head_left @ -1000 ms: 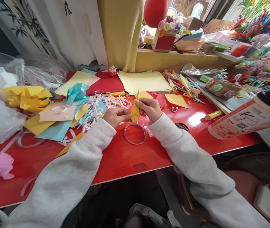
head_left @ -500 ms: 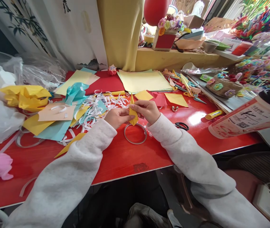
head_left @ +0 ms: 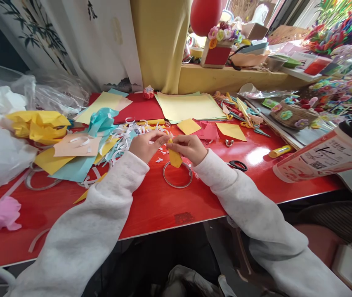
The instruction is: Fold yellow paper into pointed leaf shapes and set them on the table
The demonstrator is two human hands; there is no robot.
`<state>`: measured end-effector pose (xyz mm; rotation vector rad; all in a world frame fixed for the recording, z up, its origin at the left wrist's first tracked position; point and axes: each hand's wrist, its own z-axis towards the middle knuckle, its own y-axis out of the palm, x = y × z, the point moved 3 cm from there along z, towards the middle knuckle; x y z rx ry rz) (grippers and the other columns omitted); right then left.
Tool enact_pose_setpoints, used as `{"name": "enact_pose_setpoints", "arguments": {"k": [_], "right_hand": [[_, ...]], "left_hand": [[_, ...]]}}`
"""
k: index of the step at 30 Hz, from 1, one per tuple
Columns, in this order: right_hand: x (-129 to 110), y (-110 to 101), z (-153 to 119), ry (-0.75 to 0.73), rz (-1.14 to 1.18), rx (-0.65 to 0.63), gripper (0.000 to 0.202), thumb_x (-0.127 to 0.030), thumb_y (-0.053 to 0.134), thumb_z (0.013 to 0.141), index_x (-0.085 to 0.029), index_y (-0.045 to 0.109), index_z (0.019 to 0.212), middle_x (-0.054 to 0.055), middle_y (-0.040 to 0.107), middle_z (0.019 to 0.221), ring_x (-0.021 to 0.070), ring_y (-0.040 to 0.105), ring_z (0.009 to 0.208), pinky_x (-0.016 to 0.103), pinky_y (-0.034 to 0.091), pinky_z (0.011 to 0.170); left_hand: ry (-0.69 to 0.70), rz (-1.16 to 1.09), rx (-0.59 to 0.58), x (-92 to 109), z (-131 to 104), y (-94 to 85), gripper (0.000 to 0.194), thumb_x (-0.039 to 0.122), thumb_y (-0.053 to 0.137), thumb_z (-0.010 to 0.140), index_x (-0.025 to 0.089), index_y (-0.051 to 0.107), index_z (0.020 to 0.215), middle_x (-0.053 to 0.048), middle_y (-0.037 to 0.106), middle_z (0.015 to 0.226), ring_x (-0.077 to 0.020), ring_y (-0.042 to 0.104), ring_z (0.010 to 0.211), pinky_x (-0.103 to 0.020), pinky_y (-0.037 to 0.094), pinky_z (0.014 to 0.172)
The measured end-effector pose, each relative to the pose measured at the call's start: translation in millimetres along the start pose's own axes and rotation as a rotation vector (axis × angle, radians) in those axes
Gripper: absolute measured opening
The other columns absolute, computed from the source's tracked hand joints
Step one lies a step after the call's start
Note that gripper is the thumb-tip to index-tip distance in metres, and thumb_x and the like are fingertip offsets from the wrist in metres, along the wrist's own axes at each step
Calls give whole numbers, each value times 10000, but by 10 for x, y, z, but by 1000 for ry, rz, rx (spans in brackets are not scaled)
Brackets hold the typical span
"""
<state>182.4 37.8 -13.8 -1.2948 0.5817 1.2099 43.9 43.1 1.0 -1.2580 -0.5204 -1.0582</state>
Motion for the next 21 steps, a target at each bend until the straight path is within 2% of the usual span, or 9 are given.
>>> {"name": "enact_pose_setpoints", "arguments": {"k": [3,8,15,19,21], "right_hand": [[-14,65,-15,-11,-20,-89,338,-434,544,668,-125,469,552,-57,334,467,35,305,437,190,245,413],[-34,126,-51,59,-27,-283,367,-471,514,677,-113,534,599,-63,352,419,35,310,396,189,241,401],[7,133,-39,91,31,-300,360,-441,566,634,-85,616,646,-36,450,491,38,326,463,187,248,428],[29,161,-56,171,114,-372,366,-419,581,626,-80,625,757,7,552,611,59,411,521,189,300,462],[32,161,-59,184,114,-375,366,-421,581,626,-79,623,750,15,564,620,65,423,529,191,304,466]], "left_hand": [[6,-57,55,29,-5,-31,331,468,535,652,156,629,708,-13,620,700,-133,547,674,-236,430,652],[-131,-220,64,-27,5,-48,280,419,607,588,141,623,613,-6,583,565,-130,546,577,-237,432,578],[-317,-535,52,-89,10,-31,213,324,668,519,121,627,566,-1,572,493,-114,540,491,-267,481,566],[-342,-537,79,-113,17,-51,164,267,665,519,120,645,586,1,574,485,-113,545,485,-277,489,577],[-342,-537,90,-113,21,-61,141,248,662,520,123,646,583,5,573,475,-110,544,480,-273,488,573]]}}
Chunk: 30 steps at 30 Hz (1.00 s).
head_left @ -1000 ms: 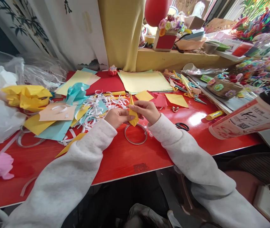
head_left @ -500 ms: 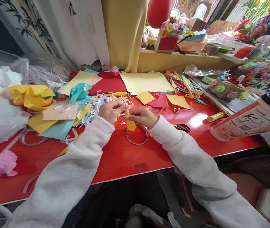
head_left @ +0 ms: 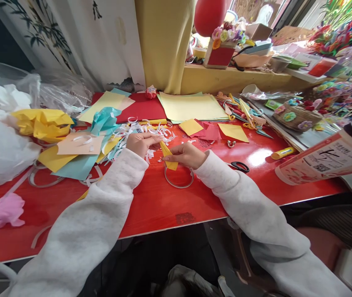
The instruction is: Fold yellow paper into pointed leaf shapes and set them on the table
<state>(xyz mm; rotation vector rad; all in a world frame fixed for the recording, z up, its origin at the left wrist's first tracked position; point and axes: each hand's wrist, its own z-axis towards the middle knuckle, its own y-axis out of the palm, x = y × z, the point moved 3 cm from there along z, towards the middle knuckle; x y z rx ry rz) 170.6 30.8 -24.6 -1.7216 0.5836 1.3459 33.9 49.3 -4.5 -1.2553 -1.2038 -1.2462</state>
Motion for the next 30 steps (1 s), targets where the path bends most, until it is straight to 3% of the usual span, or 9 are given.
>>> {"name": "enact_pose_setpoints", "arguments": {"k": [5,8,11,16,22,26,30], "right_hand": [[-3,-25,7,-8,-131,82,376,-448,579,615,-74,608,626,-21,479,504,45,339,467,193,253,433],[11,-22,9,22,-140,46,388,-458,573,617,-77,626,663,-33,454,480,39,309,445,195,230,419],[19,-24,6,34,-123,11,390,-454,579,612,-81,639,712,-20,506,520,47,355,460,195,256,431],[10,-33,4,12,-141,60,340,-415,576,628,-80,624,653,-6,540,538,57,403,479,196,300,453],[-27,13,-9,15,78,-29,200,-290,596,635,-110,621,718,6,618,652,88,525,580,200,389,530],[-5,-54,-4,7,94,22,151,-257,593,646,-116,620,695,12,626,640,107,552,593,227,421,565],[-12,-314,-39,-16,98,222,129,-246,635,613,-120,619,635,18,619,605,108,545,575,236,422,544]], "left_hand": [[-33,6,-8,4,5,-3,108,224,659,507,138,652,571,7,581,481,-106,542,481,-258,486,568],[-26,13,4,-1,18,-15,108,229,656,512,138,653,571,6,581,487,-105,537,475,-262,486,564],[6,12,6,-5,27,-23,124,245,650,527,133,654,581,4,573,481,-107,538,475,-265,488,563],[18,37,9,-4,26,-31,140,264,645,542,130,651,583,-2,576,494,-110,544,482,-271,490,565],[39,28,42,44,17,-49,200,281,667,528,105,652,621,-11,580,527,-113,544,496,-285,493,580],[119,57,2,83,13,-44,249,334,645,569,105,643,667,-19,587,586,-120,550,550,-289,490,595],[376,360,-65,76,6,16,309,394,506,717,138,602,860,-56,605,863,-154,548,794,-280,448,686]]}}
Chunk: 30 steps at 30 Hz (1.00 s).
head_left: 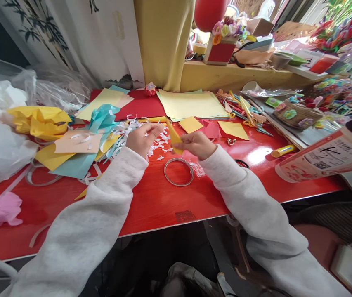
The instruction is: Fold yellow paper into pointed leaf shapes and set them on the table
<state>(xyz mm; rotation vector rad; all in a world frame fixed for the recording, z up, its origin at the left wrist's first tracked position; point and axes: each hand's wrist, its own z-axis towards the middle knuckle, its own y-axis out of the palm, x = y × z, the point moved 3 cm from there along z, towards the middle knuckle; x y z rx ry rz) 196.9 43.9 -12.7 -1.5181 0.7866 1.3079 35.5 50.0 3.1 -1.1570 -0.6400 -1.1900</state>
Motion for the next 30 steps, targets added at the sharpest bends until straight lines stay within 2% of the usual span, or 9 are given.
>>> {"name": "enact_pose_setpoints", "arguments": {"k": [3,7,10,13,16,19,22,26,30], "right_hand": [[-90,-254,-30,-18,70,209,137,-242,640,621,-108,617,632,10,588,543,66,492,483,202,380,455],[-162,-406,-69,-63,130,319,217,-294,598,671,-100,612,769,22,611,629,4,334,349,184,234,317],[-145,-377,-58,-84,168,286,279,-351,560,695,-127,579,861,29,624,740,-6,303,314,186,195,284],[-128,-329,-48,-64,213,252,264,-365,562,691,-130,562,811,37,616,755,12,400,377,168,258,317],[-153,-318,-59,-73,255,271,210,-335,576,687,-135,571,754,24,595,746,29,464,492,150,307,374],[-177,-318,-68,-89,302,268,159,-300,568,701,-150,591,747,11,576,768,39,496,607,149,365,459],[-154,-285,-62,-26,370,174,140,-279,556,715,-163,599,780,23,581,849,68,526,732,195,432,618],[-97,-215,-57,100,362,42,155,-271,589,684,-168,606,798,37,593,915,114,537,846,254,434,736],[-68,-167,-56,133,319,18,157,-267,597,676,-174,609,801,32,595,953,131,522,929,263,415,787]], "left_hand": [[216,303,-105,-47,-48,161,284,369,503,735,151,575,901,-61,587,893,-158,508,828,-297,404,746],[443,580,-346,-137,-181,439,280,320,588,674,184,599,919,-69,564,899,-196,436,865,-340,360,802],[469,663,-377,-170,-241,517,160,282,584,677,191,626,802,-65,563,925,-210,415,884,-340,355,786],[431,659,-396,-172,-244,511,84,222,523,723,175,592,732,-48,591,837,-188,460,827,-331,355,765],[298,541,-371,-161,-202,449,88,202,471,752,168,544,786,-29,593,756,-150,510,721,-306,374,719],[106,286,-225,-155,-135,337,138,269,509,726,176,516,827,-16,579,774,-124,521,686,-268,401,667],[-54,2,-128,-170,-73,249,278,349,575,662,178,506,871,-8,551,768,-103,511,629,-244,421,597],[-100,-216,-63,-162,-25,202,307,330,640,601,157,529,829,-4,533,741,-91,502,634,-217,423,577],[-123,-397,-74,-142,-30,220,261,294,652,600,151,557,797,-3,556,738,-83,510,622,-215,429,572]]}}
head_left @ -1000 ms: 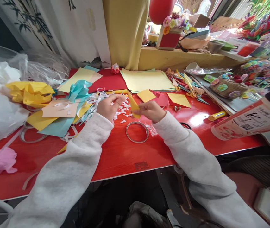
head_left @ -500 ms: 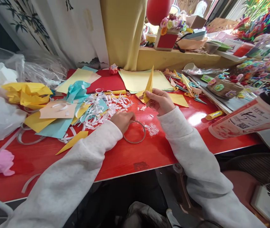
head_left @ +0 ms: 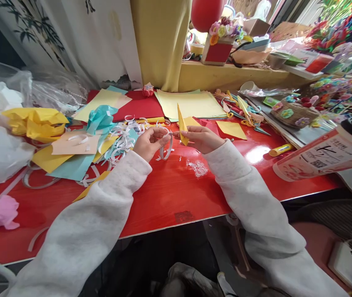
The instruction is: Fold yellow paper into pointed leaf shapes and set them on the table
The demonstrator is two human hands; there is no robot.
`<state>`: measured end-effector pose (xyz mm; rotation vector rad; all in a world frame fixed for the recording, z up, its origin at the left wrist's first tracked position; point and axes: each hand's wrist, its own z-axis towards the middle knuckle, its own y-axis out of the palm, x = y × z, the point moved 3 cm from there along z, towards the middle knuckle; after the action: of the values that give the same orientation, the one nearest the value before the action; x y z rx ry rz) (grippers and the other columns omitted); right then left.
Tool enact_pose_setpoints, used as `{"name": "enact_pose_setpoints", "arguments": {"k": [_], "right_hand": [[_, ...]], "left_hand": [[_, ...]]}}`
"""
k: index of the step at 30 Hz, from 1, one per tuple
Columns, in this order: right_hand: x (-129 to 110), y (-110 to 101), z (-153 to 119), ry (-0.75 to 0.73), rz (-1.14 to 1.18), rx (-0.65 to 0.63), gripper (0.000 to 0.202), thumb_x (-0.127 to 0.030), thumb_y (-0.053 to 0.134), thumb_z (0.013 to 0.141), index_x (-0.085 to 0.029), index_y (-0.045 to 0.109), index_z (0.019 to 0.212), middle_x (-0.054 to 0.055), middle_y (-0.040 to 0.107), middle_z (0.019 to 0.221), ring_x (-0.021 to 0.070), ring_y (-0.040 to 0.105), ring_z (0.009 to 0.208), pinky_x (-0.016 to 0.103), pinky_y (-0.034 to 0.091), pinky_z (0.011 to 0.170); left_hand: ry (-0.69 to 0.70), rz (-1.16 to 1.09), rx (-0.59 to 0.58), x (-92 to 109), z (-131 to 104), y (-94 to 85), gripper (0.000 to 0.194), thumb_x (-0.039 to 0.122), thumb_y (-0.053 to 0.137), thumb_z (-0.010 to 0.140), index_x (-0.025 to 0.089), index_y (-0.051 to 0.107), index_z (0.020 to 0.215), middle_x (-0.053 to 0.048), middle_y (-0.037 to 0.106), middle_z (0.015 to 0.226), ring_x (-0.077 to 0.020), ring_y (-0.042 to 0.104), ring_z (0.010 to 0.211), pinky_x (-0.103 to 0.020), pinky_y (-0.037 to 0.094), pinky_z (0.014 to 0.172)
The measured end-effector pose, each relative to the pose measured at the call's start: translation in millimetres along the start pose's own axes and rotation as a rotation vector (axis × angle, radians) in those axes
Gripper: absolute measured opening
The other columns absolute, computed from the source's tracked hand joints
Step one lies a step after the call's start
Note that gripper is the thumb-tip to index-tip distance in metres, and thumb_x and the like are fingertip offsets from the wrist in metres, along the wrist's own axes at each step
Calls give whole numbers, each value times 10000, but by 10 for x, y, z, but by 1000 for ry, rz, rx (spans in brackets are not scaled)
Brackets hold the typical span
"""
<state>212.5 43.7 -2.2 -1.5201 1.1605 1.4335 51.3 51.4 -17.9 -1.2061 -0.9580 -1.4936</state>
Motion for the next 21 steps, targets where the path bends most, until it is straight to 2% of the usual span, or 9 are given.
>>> {"name": "enact_pose_setpoints", "arguments": {"k": [4,7,9,14,17,21], "right_hand": [[23,20,13,-13,60,-29,125,-261,595,682,-166,598,763,40,601,925,137,537,903,290,419,807],[33,18,17,-11,96,-38,127,-249,588,691,-169,594,789,33,603,891,130,548,871,299,432,803],[30,16,15,-21,106,-44,142,-247,579,701,-169,593,819,31,602,891,130,547,878,301,438,807],[15,33,2,-48,200,-101,124,-252,544,735,-181,568,834,23,604,901,124,568,864,331,432,849],[-6,46,-8,-84,261,-122,109,-247,517,756,-196,546,848,12,596,957,110,584,817,349,430,859],[-54,72,-28,-163,310,-120,84,-238,483,778,-204,524,843,6,583,1011,110,575,859,341,437,853]], "left_hand": [[-88,-226,-71,16,-28,45,265,250,625,634,144,586,874,-25,589,783,-104,543,637,-247,460,572],[-101,-294,-109,56,-41,59,314,166,634,609,145,593,920,-51,598,914,-139,566,768,-242,470,610],[-108,-313,-143,85,-51,66,325,152,626,612,149,592,935,-59,599,947,-150,572,788,-247,474,615],[-90,-332,-135,150,-93,83,210,218,577,674,124,602,860,-49,621,791,-146,584,745,-275,481,646],[-72,-255,-107,131,-102,96,168,214,634,614,127,592,750,-8,599,683,-122,579,656,-264,481,612],[-69,-149,-201,46,-85,127,199,163,683,538,127,512,635,16,584,644,-87,557,568,-244,472,579]]}}
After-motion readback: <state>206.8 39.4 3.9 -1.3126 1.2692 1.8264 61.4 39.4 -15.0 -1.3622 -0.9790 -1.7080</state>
